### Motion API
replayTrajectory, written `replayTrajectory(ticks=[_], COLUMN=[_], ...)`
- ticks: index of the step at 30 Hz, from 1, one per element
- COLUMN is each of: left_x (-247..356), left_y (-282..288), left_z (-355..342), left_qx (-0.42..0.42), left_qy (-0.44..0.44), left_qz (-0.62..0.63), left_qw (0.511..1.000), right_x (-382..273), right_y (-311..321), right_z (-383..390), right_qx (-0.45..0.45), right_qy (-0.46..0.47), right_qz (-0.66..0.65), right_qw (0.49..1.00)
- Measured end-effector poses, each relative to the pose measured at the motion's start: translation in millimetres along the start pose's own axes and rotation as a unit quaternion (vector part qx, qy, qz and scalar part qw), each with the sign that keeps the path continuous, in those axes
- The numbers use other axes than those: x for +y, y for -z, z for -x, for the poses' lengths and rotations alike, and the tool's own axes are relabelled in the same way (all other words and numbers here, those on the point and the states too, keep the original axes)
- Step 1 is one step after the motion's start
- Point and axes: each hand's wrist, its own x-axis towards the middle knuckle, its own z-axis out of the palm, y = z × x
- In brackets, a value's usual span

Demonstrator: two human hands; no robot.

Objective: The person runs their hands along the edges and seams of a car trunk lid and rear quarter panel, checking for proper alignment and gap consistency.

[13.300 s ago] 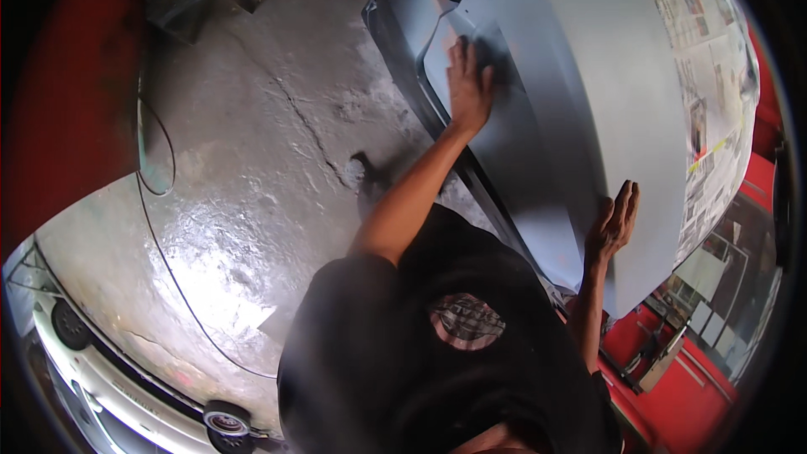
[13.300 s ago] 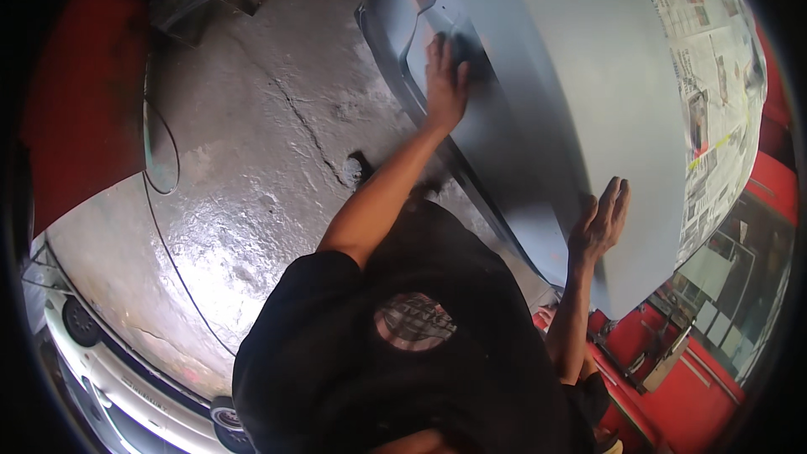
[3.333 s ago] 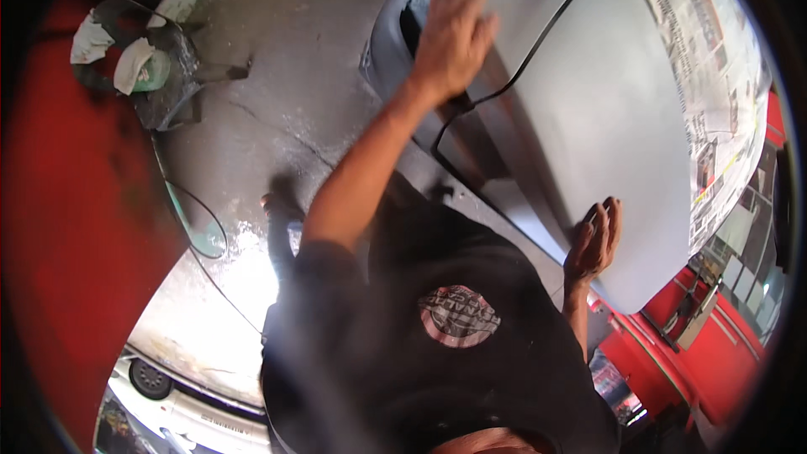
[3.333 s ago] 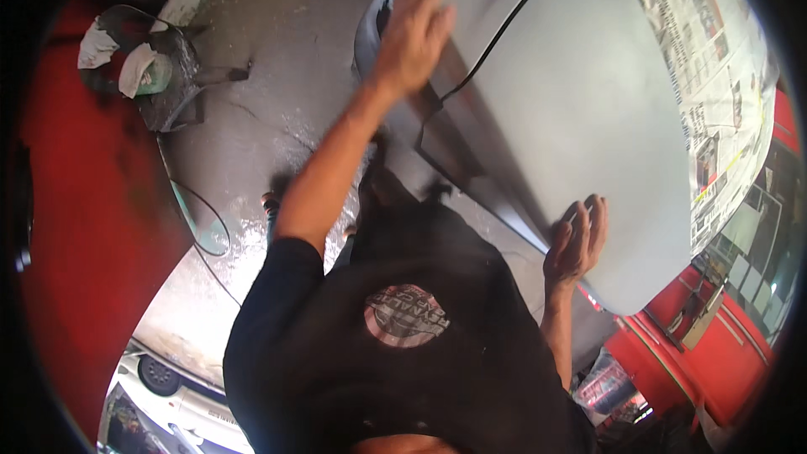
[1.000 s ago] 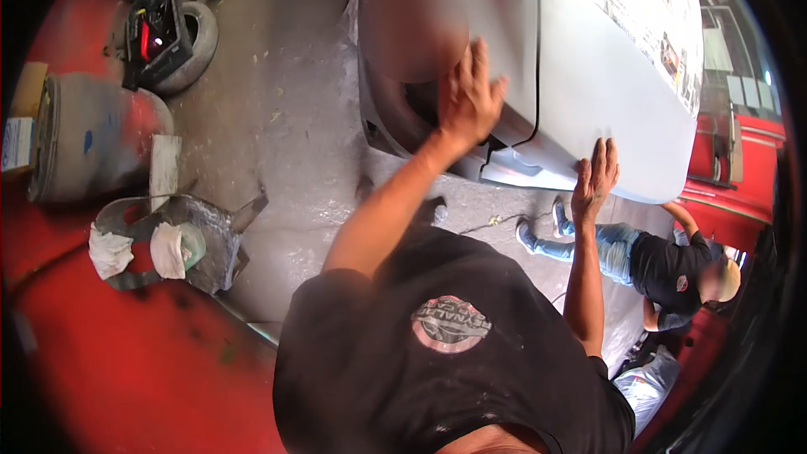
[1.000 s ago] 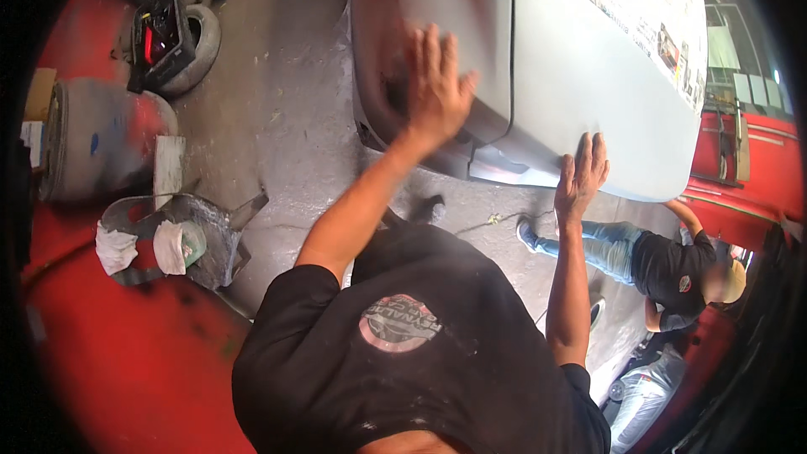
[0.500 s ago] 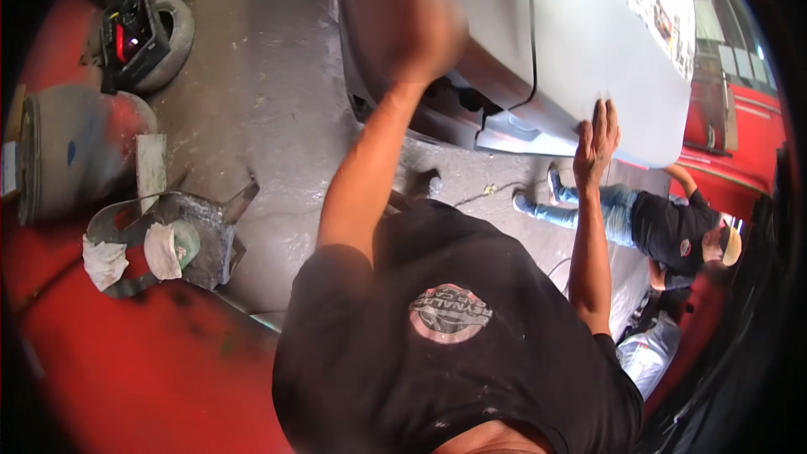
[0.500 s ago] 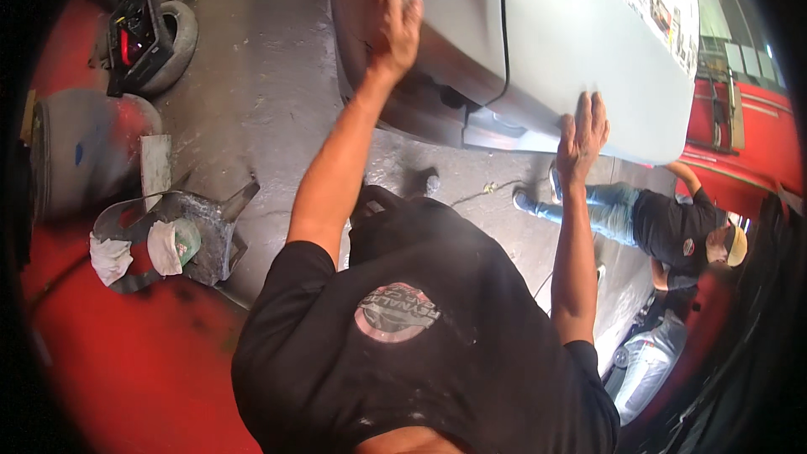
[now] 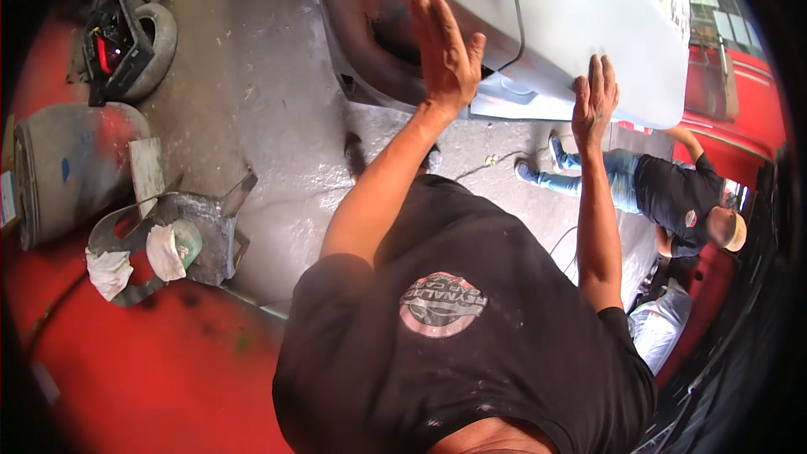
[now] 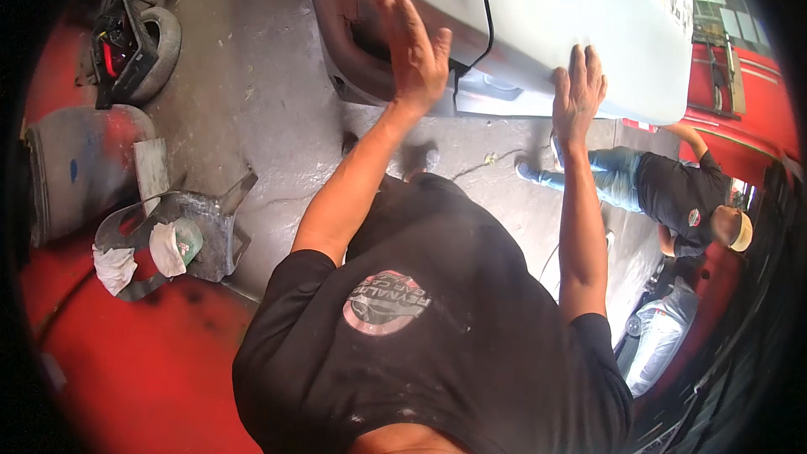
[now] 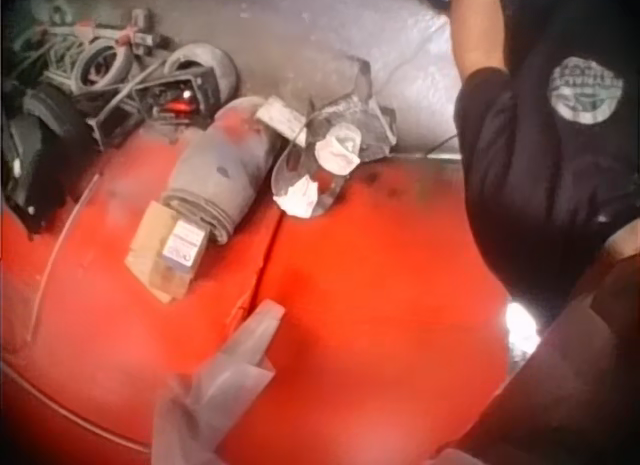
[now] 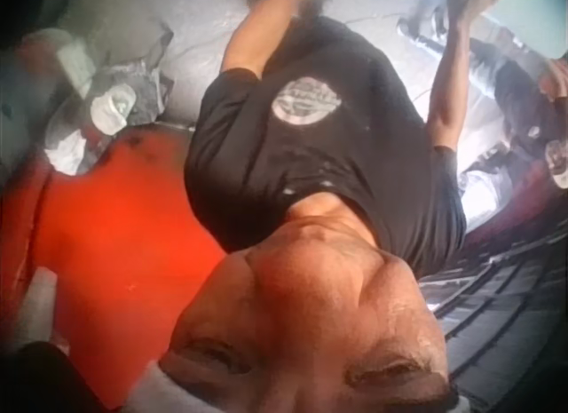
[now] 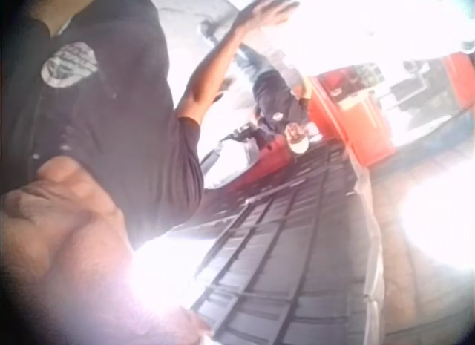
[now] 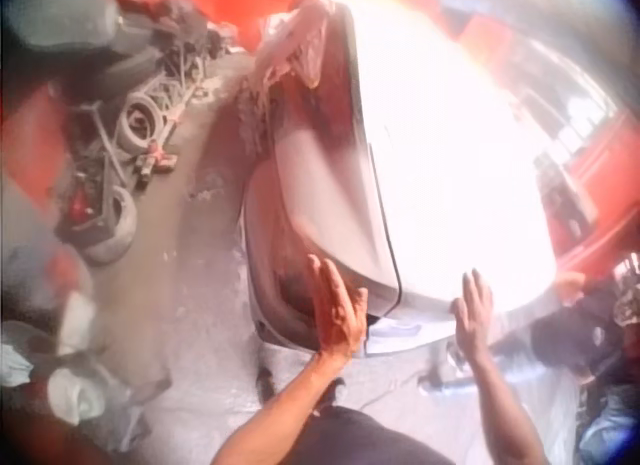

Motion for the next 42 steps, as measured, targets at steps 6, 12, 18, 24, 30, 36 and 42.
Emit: replayTrajectory(ticks=[6, 12, 18, 24, 30, 36, 42], left_x=[21.7, -24.2, -43.6, -15.5, 25.9, 7.2, -29.7], left_y=[19.0, 55.7, 75.3, 47.1, -8.8, 17.4, 40.0], left_z=[56.3, 101.0, 36.4, -30.9, 11.8, 19.0, -29.0], left_qx=[-0.143, -0.16, -0.027, -0.008, -0.075, -0.118, -0.11], left_qy=[0.008, 0.18, 0.163, 0.09, 0.015, 0.009, -0.011], left_qz=[-0.001, 0.054, 0.005, 0.0, 0.012, -0.053, -0.096], left_qw=[0.99, 0.969, 0.986, 0.996, 0.997, 0.992, 0.989], right_x=[6.1, -22.9, -37.3, 1.9, 73.4, 40.0, -16.2], right_y=[5.3, 39.3, 20.9, -18.2, -12.1, -15.2, -19.5], right_z=[2.0, 7.8, 117.1, 299.9, 478.2, 360.5, 246.7], right_qx=[-0.02, -0.012, -0.158, -0.541, -0.513, -0.52, -0.433], right_qy=[-0.032, -0.052, -0.085, -0.21, -0.272, -0.326, -0.32], right_qz=[-0.043, -0.148, -0.236, -0.223, -0.221, -0.219, -0.318], right_qw=[0.998, 0.988, 0.955, 0.783, 0.783, 0.758, 0.78])
